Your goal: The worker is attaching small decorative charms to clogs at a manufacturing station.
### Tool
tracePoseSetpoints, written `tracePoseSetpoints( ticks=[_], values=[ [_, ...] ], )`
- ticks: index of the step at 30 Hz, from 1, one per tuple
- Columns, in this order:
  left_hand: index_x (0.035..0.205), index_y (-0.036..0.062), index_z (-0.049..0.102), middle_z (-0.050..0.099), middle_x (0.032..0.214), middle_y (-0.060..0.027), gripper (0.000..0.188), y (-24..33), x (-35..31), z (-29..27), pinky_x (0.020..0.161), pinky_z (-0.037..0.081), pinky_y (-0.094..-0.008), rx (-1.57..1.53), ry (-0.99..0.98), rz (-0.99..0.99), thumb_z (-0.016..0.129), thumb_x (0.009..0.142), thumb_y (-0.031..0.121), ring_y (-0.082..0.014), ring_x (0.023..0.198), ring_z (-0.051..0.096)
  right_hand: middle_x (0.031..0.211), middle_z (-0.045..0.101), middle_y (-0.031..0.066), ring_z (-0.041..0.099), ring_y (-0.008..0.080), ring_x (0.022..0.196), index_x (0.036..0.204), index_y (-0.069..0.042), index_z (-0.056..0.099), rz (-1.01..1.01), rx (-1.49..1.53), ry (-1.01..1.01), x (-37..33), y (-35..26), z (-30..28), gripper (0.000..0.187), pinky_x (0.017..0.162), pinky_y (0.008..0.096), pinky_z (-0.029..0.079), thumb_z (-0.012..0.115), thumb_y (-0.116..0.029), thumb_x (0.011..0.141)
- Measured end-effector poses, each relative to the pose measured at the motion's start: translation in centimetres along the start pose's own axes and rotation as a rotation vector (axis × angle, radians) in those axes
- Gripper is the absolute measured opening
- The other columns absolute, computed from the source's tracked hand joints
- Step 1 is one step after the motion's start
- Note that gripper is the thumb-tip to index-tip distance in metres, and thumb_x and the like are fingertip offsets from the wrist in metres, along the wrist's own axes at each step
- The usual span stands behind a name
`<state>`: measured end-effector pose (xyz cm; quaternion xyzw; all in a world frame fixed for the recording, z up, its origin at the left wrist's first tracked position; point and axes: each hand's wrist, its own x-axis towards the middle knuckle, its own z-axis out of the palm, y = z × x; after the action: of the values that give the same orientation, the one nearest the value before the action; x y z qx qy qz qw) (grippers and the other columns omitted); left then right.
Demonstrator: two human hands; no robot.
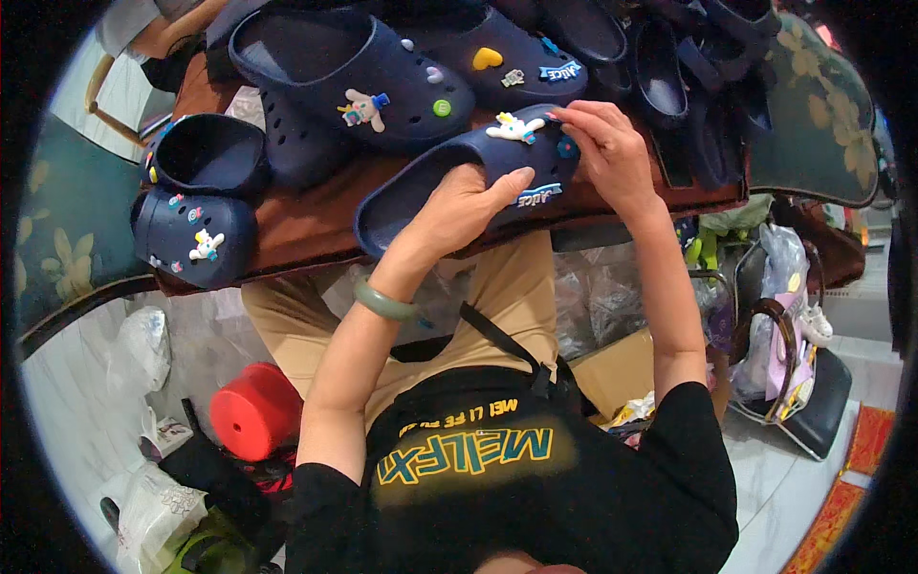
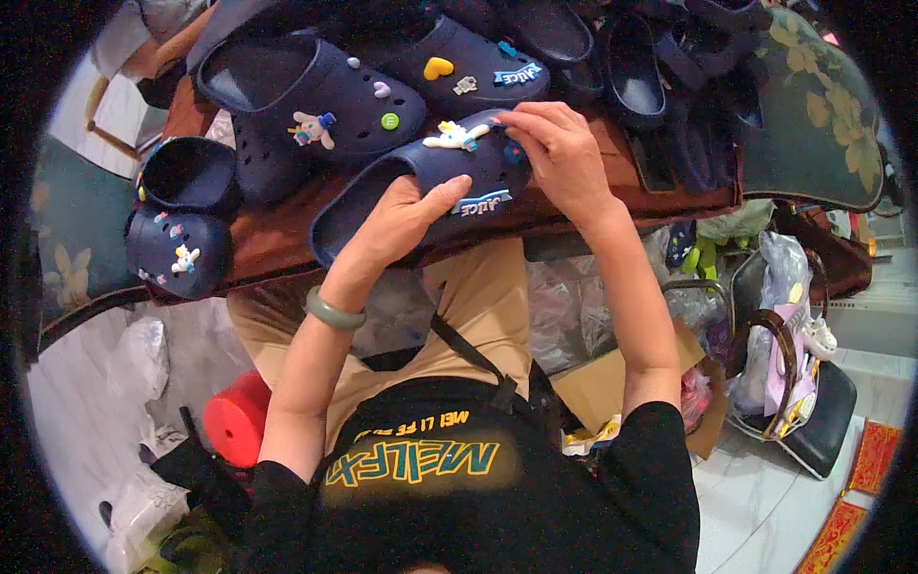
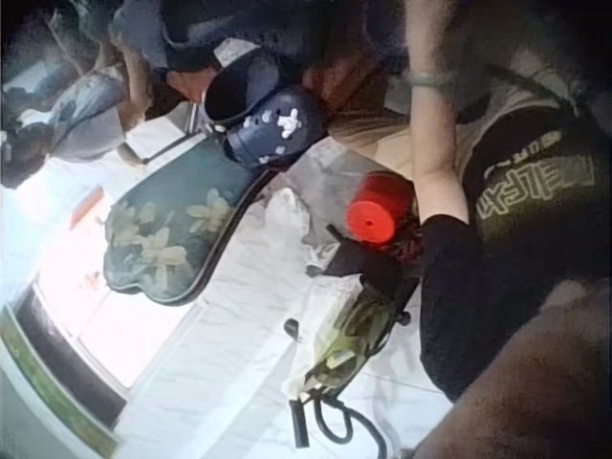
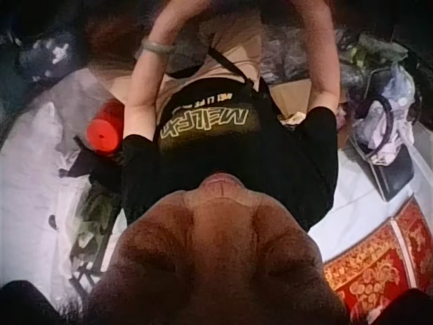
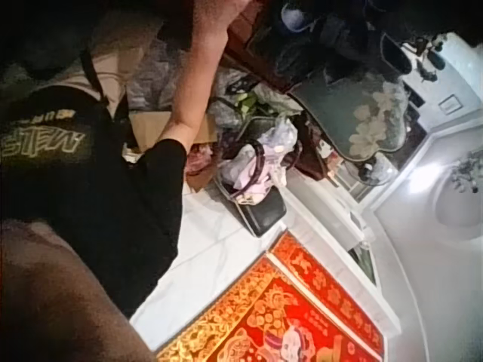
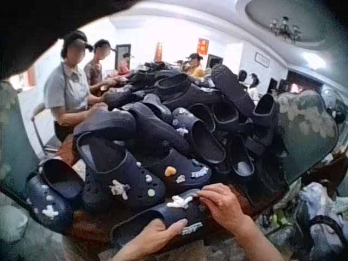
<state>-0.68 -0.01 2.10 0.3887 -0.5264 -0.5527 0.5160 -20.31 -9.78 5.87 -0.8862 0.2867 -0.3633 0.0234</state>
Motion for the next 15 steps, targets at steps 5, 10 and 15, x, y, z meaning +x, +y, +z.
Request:
tracePoseSetpoints(
  ticks=[5,10,15],
  values=[
    [0.123,-0.0021,0.057,0.061,0.114,-0.0039,0.038,-0.2,0.2,-0.1,0.091,0.044,-0.0277,-0.018,-0.013,-0.012,0.058,0.096,0.026,-0.0114,0.102,0.055,0.107,0.063,0.0067,0.056,0.0239,0.106,0.111,-0.008,0.069,-0.003,-0.076,-0.183,-0.2,-1.5,-1.6,0.027,0.094,0.0374,0.04,0.062,-0.003,0.086],
    [0.121,-0.0019,0.058,0.062,0.11,-0.0046,0.038,0.1,0.2,-0.4,0.088,0.045,-0.0279,0.128,-0.026,-0.066,0.058,0.096,0.027,-0.0108,0.098,0.055,0.111,0.062,0.0049,0.056,0.0214,0.105,0.113,-0.011,0.068,-0.038,-0.268,-0.193,-0.4,-2.9,-0.9,0.028,0.098,0.0396,0.034,0.061,-0.005,0.087],
    [0.117,-0.0009,0.061,0.064,0.105,-0.0045,0.036,0.5,0.0,-0.5,0.085,0.047,-0.0292,0.145,-0.035,-0.084,0.059,0.095,0.028,-0.012,0.095,0.056,0.102,0.066,0.0041,0.06,0.0191,0.097,0.101,-0.014,0.072,-0.04,-0.22,-0.2,0.8,-2.0,-1.0,0.017,0.097,0.0408,0.032,0.067,-0.014,0.085]
  ],
)
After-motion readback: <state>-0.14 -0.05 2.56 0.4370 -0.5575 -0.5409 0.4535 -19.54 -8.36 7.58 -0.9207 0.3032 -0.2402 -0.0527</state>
